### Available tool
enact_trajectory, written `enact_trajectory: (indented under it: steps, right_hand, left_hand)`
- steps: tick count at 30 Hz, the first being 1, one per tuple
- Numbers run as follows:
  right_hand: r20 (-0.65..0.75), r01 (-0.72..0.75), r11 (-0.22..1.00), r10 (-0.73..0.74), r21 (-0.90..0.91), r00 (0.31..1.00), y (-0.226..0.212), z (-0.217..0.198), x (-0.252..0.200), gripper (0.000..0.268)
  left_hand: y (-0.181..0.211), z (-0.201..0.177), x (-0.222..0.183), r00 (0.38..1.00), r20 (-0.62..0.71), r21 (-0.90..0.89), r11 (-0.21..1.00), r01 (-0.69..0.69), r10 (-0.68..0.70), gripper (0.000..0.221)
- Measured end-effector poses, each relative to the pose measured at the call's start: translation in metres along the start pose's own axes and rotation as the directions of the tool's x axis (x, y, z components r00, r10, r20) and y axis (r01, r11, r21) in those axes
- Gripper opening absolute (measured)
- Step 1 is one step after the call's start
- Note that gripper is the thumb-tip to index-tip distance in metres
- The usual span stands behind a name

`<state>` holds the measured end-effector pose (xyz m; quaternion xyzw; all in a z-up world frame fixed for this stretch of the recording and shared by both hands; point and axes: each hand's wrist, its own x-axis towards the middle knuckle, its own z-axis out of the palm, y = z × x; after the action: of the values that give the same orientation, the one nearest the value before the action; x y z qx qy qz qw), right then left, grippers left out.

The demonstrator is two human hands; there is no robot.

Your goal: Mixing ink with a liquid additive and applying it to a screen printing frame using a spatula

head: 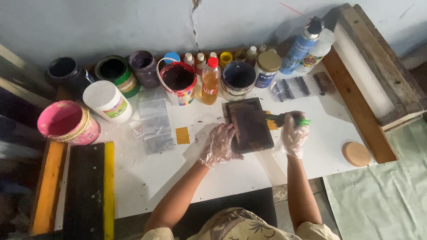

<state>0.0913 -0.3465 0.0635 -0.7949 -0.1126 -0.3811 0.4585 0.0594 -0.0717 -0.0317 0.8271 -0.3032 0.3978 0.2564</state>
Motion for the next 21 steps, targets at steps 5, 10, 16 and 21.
enact_trajectory:
  steps: [5,10,16,21]
  right_hand:
    - [-0.035,-0.430,0.815,0.479,0.389,0.877,-0.080,-0.008,0.047,0.014]
    - [-0.129,-0.345,0.695,0.533,0.631,0.837,-0.084,0.018,0.073,0.010]
    - [0.009,-0.274,0.872,0.295,0.405,0.955,-0.085,0.076,0.086,0.014]
    - [0.282,-0.195,0.978,0.166,0.078,0.945,-0.068,0.065,0.075,0.027]
  left_hand:
    - [-0.005,0.014,-0.018,0.997,0.051,-0.006,0.999,0.054,-0.054,0.125]
    - [0.008,0.002,-0.004,0.994,0.026,0.041,0.994,0.105,-0.106,0.100]
    - [-0.003,0.016,-0.017,0.996,0.032,-0.037,0.995,0.090,-0.088,0.119]
    - [0.004,0.006,-0.008,0.996,0.030,0.007,0.997,0.078,-0.079,0.112]
